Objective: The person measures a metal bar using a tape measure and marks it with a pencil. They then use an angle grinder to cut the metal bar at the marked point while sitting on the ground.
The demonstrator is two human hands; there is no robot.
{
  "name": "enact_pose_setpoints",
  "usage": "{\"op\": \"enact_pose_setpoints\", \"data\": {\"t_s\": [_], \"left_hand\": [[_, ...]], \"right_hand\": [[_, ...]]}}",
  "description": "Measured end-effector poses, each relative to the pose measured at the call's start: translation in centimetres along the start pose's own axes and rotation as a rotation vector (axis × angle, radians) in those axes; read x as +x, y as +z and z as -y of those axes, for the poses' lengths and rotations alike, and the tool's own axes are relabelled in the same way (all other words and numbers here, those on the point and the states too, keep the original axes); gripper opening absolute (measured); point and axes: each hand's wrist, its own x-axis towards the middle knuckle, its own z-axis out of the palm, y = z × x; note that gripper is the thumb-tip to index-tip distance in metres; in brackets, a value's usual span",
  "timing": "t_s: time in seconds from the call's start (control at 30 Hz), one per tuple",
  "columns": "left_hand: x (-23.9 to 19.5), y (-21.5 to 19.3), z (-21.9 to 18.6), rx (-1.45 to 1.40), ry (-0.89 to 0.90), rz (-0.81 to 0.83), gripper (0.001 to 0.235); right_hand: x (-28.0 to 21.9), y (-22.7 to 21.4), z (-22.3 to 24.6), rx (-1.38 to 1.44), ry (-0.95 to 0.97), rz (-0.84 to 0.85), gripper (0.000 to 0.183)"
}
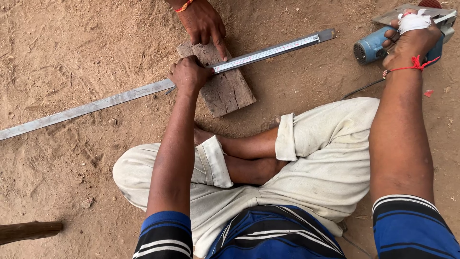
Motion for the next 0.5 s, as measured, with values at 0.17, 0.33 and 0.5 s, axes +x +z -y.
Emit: {"op": "enact_pose_setpoints", "data": {"t_s": [0.17,0.33,0.5], "left_hand": [[0.0,0.1,0.1,-0.001,0.004,-0.011,0.053],[-0.1,0.1,0.2,-0.001,0.010,-0.016,0.051],[-0.3,-0.2,-0.1,0.008,-0.011,0.024,0.055]], "right_hand": [[-0.5,0.4,0.5,0.007,0.014,-0.010,0.013],[-1.0,1.0,1.2,0.002,0.043,-0.041,0.013],[-1.3,1.6,1.6,0.000,0.063,-0.069,0.013]]}}
